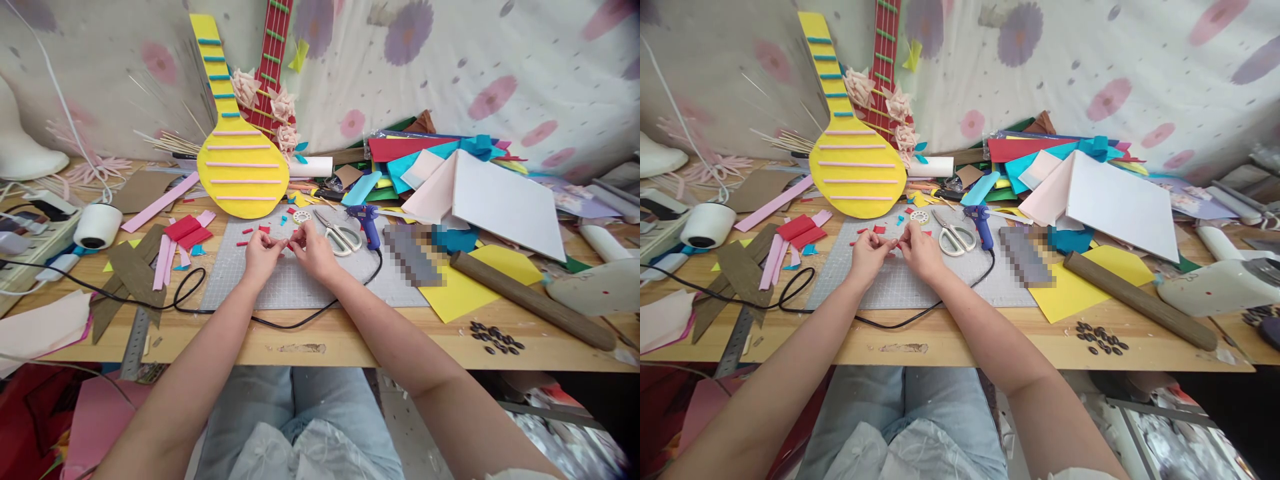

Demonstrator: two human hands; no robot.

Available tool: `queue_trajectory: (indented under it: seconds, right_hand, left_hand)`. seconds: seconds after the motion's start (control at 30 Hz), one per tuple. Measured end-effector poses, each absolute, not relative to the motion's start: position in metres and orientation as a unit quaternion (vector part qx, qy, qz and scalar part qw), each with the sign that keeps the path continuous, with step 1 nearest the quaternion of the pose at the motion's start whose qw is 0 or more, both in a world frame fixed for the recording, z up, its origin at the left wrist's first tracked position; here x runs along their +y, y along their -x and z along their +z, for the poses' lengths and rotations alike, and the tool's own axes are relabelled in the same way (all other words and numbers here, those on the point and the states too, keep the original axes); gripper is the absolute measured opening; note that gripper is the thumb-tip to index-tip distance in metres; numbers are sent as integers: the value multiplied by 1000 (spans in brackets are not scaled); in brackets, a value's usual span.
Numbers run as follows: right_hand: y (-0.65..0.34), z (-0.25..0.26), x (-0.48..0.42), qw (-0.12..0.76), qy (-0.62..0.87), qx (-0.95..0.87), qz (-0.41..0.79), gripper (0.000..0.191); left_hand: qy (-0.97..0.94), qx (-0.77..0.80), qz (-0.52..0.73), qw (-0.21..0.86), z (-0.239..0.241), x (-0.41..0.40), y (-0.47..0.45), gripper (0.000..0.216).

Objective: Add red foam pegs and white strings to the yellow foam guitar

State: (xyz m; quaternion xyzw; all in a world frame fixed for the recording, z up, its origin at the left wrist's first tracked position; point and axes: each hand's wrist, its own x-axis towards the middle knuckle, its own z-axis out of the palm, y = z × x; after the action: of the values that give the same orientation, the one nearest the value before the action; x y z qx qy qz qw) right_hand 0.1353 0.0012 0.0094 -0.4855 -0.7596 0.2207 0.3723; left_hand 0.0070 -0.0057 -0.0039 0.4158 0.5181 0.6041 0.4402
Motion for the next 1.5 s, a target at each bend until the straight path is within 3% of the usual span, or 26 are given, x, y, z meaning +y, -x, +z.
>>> queue_trajectory:
  seconds: [0.17,0.47,0.7,0.83,0.97,1.1,1.2,1.5]
  right_hand:
    - [-164,19,14,380,562,-719,152,14]
    - [-205,14,26,157,684,-711,42,24]
    - [-201,22,24,81,719,-687,60,27]
    - [-207,32,23,104,711,-685,120,23]
    - [-207,30,24,235,664,-675,219,20]
    - [-193,23,20,323,581,-708,239,33]
    - [-179,20,12,304,551,-751,201,44]
    - [-161,12,-1,235,486,-827,157,45]
  left_hand:
    - [-385,518,624,441,0,-7,-4,44]
    - [-276,459,608,586,15,-12,3,35]
    - [-200,419,582,668,16,-9,15,17]
    - [-172,393,588,685,16,-7,18,15]
    - [-153,377,584,702,16,-6,18,15]
    - [-130,366,583,714,15,-6,19,18]
    - [-111,361,585,718,16,-6,20,19]
    - [-99,361,590,716,19,-7,15,23]
